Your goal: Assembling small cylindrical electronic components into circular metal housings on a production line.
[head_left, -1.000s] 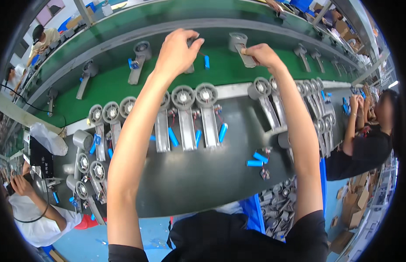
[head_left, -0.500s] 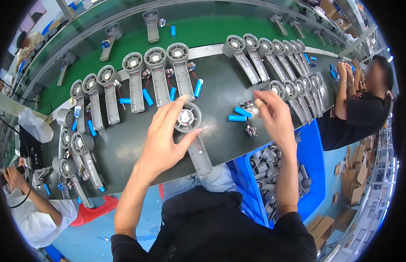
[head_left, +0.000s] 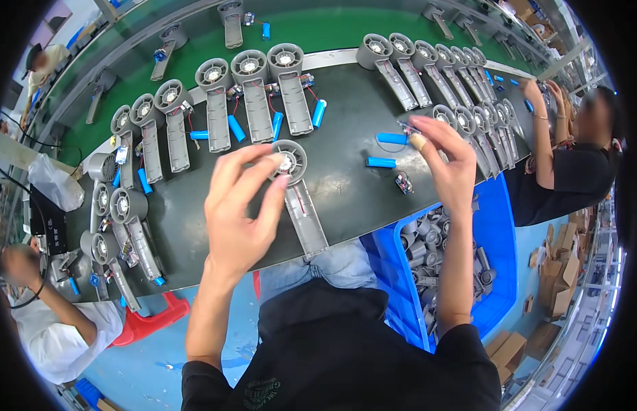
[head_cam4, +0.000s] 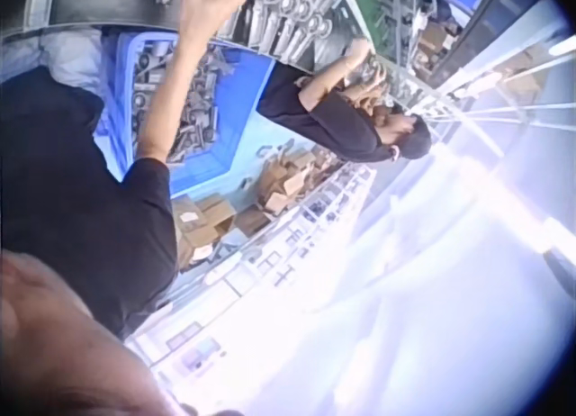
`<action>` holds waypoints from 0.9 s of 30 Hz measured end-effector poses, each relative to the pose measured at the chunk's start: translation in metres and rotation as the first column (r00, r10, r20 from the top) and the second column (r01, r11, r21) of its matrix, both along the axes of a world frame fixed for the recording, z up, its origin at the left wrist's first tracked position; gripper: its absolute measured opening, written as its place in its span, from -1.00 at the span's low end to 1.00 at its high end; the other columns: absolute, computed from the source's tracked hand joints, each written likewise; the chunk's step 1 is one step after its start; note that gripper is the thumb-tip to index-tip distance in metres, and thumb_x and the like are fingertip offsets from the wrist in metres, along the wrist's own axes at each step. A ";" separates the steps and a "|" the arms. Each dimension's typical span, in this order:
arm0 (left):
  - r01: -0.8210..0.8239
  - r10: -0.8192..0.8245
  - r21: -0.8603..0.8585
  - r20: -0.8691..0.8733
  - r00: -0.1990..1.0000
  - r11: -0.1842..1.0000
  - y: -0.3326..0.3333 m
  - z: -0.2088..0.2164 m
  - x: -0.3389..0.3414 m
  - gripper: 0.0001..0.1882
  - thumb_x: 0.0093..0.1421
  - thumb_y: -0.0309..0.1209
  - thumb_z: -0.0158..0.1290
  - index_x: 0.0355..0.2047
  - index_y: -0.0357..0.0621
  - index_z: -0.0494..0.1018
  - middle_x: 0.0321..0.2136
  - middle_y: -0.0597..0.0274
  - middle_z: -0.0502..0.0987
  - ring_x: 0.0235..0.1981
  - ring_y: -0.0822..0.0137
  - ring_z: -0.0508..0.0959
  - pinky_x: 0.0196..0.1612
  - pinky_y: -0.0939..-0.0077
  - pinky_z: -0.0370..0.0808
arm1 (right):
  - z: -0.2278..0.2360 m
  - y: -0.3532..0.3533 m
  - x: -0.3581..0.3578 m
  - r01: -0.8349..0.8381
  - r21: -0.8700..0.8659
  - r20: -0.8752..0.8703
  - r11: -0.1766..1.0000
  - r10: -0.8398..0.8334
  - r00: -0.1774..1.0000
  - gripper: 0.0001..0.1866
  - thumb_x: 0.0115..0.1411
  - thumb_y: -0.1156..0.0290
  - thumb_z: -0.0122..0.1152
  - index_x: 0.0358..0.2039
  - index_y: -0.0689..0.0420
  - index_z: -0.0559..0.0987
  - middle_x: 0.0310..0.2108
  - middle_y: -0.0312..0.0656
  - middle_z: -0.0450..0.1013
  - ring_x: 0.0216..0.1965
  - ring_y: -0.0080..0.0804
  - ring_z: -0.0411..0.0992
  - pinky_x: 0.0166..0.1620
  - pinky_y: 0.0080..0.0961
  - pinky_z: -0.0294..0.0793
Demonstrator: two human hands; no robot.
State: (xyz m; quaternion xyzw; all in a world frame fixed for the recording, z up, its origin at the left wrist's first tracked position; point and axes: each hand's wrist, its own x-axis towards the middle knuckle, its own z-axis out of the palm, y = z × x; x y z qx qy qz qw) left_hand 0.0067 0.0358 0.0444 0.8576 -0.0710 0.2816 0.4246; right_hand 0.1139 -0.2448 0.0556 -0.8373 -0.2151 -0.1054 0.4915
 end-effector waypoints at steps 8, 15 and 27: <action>0.341 -0.338 -0.347 0.070 0.938 0.874 -0.049 0.005 0.031 -0.68 0.09 -0.63 0.21 -0.10 -0.26 0.62 -0.12 0.09 0.63 -0.11 0.22 0.59 -0.06 0.41 0.50 | -0.025 0.035 -0.045 -0.226 0.584 -0.059 0.780 0.318 0.946 -0.72 0.17 0.71 0.25 -0.08 0.33 0.65 -0.10 -0.02 0.54 -0.08 -0.36 0.50 -0.03 -0.49 0.52; 0.348 -0.355 0.082 0.098 0.930 0.934 -0.035 0.024 0.024 -0.70 -0.03 -0.66 0.26 -0.22 -0.25 0.61 -0.26 0.13 0.61 -0.25 0.17 0.57 -0.16 0.38 0.49 | -0.009 0.034 -0.045 -0.291 0.258 0.038 0.921 0.291 0.956 -0.55 0.06 0.60 0.37 0.03 0.26 0.59 -0.01 -0.04 0.51 0.00 -0.26 0.47 0.03 -0.38 0.49; 0.251 -0.240 0.119 -0.101 0.966 0.961 0.002 0.013 -0.003 -0.66 0.01 -0.72 0.21 -0.15 -0.27 0.60 -0.17 0.08 0.61 -0.17 0.18 0.63 -0.14 0.44 0.56 | -0.037 0.044 -0.062 -0.162 0.154 -0.144 0.975 0.184 0.972 -0.61 0.13 0.63 0.29 0.01 0.23 0.63 -0.15 -0.17 0.55 -0.14 -0.47 0.51 -0.11 -0.55 0.45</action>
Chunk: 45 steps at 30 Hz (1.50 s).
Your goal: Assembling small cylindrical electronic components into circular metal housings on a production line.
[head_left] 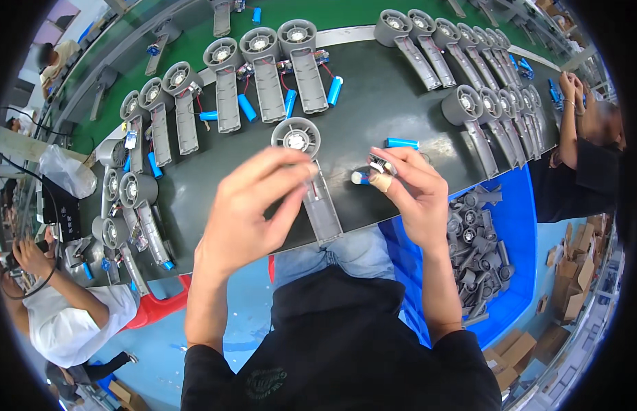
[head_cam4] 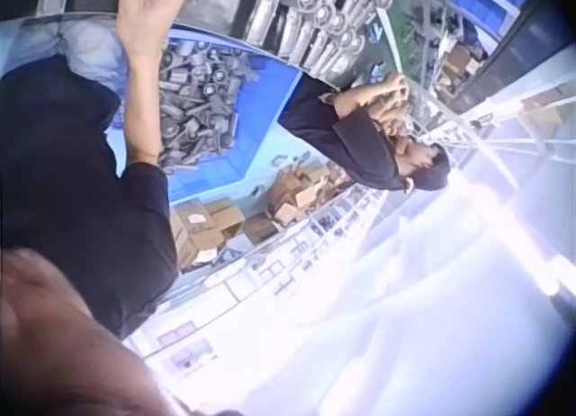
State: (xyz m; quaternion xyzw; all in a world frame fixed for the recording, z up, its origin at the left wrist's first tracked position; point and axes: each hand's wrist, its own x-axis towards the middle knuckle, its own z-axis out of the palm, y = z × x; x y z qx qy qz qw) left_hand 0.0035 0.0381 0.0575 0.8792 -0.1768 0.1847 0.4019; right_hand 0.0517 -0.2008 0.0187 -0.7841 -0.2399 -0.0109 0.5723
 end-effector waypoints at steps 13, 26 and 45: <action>-0.127 0.109 -0.179 -0.109 0.988 0.976 -0.013 -0.044 -0.006 -0.81 0.07 -0.69 0.24 -0.27 -0.27 0.62 -0.33 0.17 0.68 -0.48 0.48 0.60 -0.41 0.67 0.50 | -0.024 0.027 -0.012 0.029 0.340 -0.403 0.940 0.118 0.908 -0.73 0.27 0.61 0.20 -0.03 0.36 0.60 -0.11 -0.15 0.53 -0.07 -0.47 0.51 0.02 -0.54 0.51; -0.210 0.220 -0.110 0.087 0.972 0.971 -0.025 -0.057 0.004 -0.81 0.05 -0.72 0.22 -0.29 -0.33 0.56 -0.48 0.21 0.57 -0.55 0.48 0.54 -0.52 0.63 0.48 | -0.024 0.053 -0.015 0.074 0.116 -0.222 0.990 -0.047 0.974 -0.69 0.22 0.59 0.26 0.00 0.29 0.62 -0.26 -0.29 0.52 -0.33 -0.68 0.44 -0.26 -0.73 0.40; -0.191 0.204 -0.084 0.203 0.958 0.978 -0.026 -0.057 0.006 -0.75 -0.10 -0.72 0.26 -0.35 -0.27 0.58 -0.43 0.19 0.53 -0.51 0.37 0.54 -0.50 0.55 0.49 | -0.036 0.059 -0.018 0.150 -0.075 0.246 0.986 -0.128 0.961 -0.60 0.07 0.68 0.32 -0.02 0.26 0.63 -0.30 -0.10 0.54 -0.37 -0.39 0.51 -0.28 -0.58 0.49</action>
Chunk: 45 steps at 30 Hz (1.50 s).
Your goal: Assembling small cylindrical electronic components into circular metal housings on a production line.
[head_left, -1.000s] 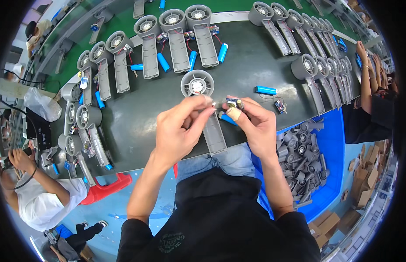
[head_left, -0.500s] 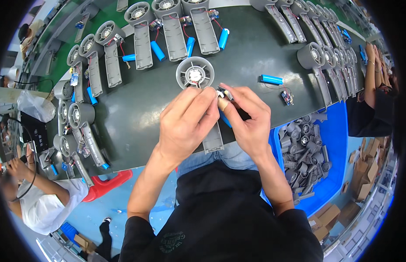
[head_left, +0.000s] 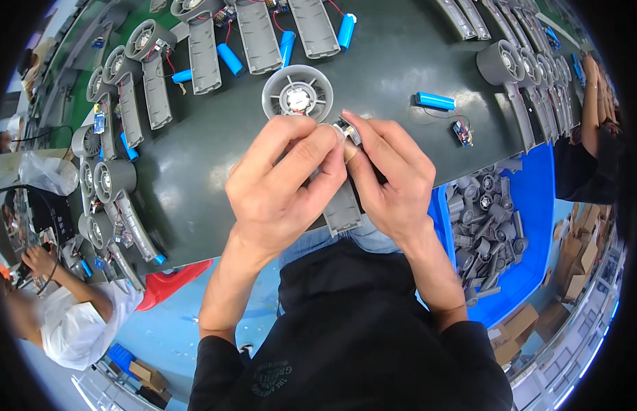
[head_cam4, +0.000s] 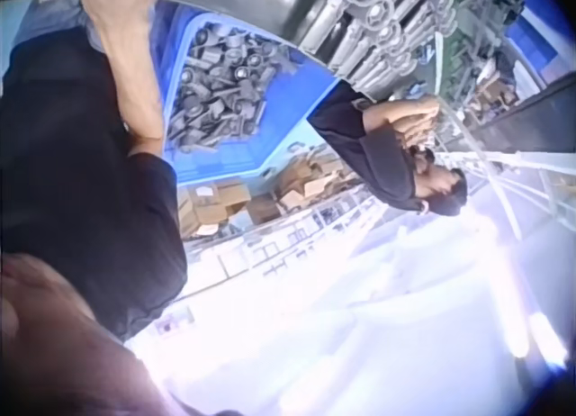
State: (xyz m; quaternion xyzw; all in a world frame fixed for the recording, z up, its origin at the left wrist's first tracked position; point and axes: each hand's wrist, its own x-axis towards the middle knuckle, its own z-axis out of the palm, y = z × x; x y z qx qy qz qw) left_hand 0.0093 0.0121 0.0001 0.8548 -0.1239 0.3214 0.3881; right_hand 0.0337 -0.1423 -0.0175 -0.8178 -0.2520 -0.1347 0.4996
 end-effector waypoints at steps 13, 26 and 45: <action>0.067 -0.069 -0.050 -0.044 0.997 0.997 0.003 0.003 0.000 -0.80 -0.06 -0.77 0.23 -0.37 -0.38 0.57 -0.43 0.15 0.57 -0.52 0.47 0.50 -0.49 0.64 0.43 | -0.006 0.000 0.003 -0.009 0.076 0.084 0.997 0.002 0.996 -0.52 0.00 0.75 0.34 0.00 0.24 0.63 -0.39 -0.07 0.57 -0.47 -0.42 0.50 -0.36 -0.57 0.50; 0.061 -0.062 -0.060 -0.020 0.998 0.996 -0.001 0.004 0.002 -0.81 -0.06 -0.77 0.25 -0.39 -0.39 0.56 -0.45 0.16 0.58 -0.56 0.51 0.46 -0.52 0.67 0.39 | -0.013 0.004 0.003 0.063 0.115 0.127 0.991 -0.078 0.989 -0.58 0.02 0.71 0.34 -0.04 0.22 0.65 -0.35 -0.08 0.61 -0.45 -0.34 0.56 -0.36 -0.53 0.54; 0.028 -0.029 0.023 0.031 0.999 0.999 -0.009 0.002 0.003 -0.78 -0.08 -0.78 0.25 -0.37 -0.42 0.54 -0.44 0.14 0.56 -0.57 0.48 0.48 -0.53 0.66 0.40 | -0.012 0.004 0.001 0.074 0.105 0.121 0.992 -0.086 0.989 -0.53 0.02 0.78 0.30 -0.01 0.22 0.65 -0.34 -0.04 0.61 -0.42 -0.40 0.56 -0.32 -0.58 0.54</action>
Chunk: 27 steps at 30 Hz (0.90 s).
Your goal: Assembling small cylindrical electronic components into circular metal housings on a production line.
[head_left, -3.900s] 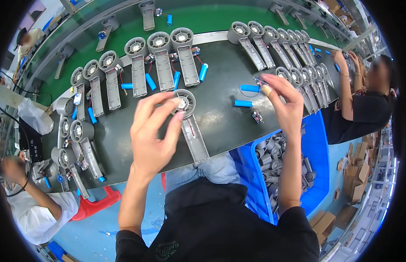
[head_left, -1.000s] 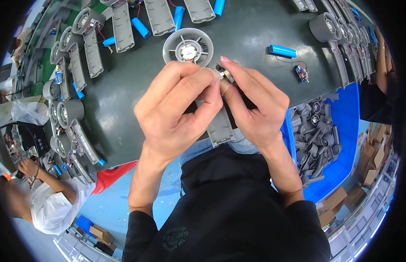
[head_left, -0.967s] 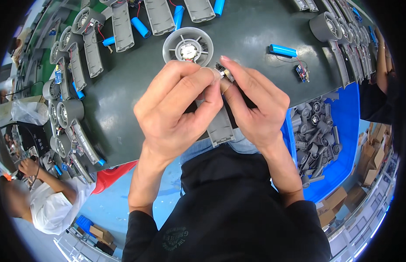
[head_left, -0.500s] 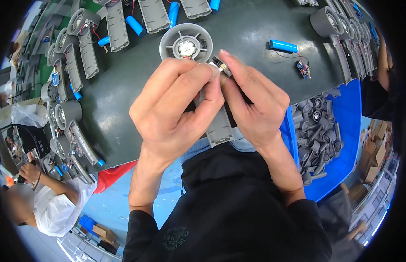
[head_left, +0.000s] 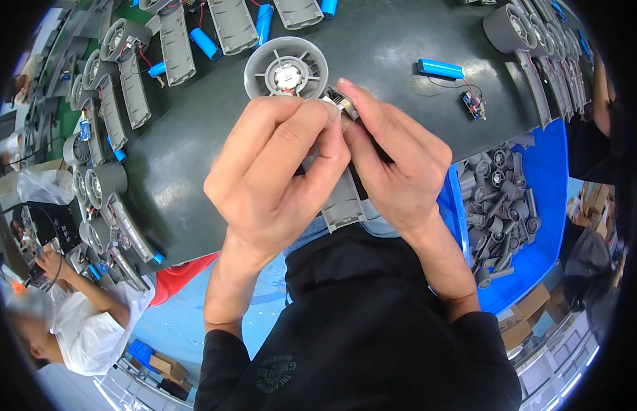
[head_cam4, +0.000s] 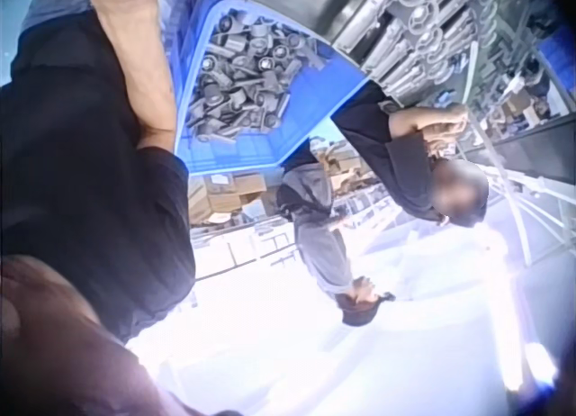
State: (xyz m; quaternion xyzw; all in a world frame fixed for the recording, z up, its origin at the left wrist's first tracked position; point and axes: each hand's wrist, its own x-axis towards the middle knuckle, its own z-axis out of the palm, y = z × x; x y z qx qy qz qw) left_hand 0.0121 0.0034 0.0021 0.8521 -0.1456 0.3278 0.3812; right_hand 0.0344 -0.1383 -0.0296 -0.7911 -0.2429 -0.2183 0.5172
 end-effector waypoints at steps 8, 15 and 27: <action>-0.001 0.001 0.044 0.001 1.000 0.999 0.002 0.001 0.000 -0.78 -0.07 -0.77 0.25 -0.36 -0.43 0.55 -0.43 0.13 0.57 -0.54 0.46 0.49 -0.53 0.64 0.41 | 0.003 -0.002 0.002 -0.028 -0.004 -0.026 1.000 0.028 0.999 -0.53 0.01 0.76 0.30 -0.02 0.20 0.65 -0.36 -0.08 0.60 -0.44 -0.40 0.55 -0.33 -0.57 0.53; -0.016 0.016 0.046 0.016 1.000 0.999 0.000 -0.002 -0.001 -0.76 -0.09 -0.75 0.26 -0.36 -0.35 0.57 -0.42 0.13 0.56 -0.50 0.35 0.54 -0.47 0.56 0.49 | 0.006 -0.003 0.001 -0.034 -0.059 -0.058 0.998 0.031 0.998 -0.56 0.01 0.70 0.33 -0.04 0.17 0.66 -0.39 -0.09 0.59 -0.46 -0.36 0.54 -0.36 -0.54 0.52; 0.021 -0.022 0.053 0.010 1.000 0.998 0.001 -0.001 -0.003 -0.77 -0.06 -0.78 0.24 -0.33 -0.43 0.56 -0.39 0.06 0.59 -0.50 0.40 0.53 -0.48 0.61 0.47 | -0.001 -0.005 0.004 -0.041 -0.036 0.079 0.999 0.043 0.996 -0.59 -0.03 0.71 0.34 -0.09 0.24 0.66 -0.47 -0.09 0.56 -0.49 -0.28 0.54 -0.39 -0.49 0.51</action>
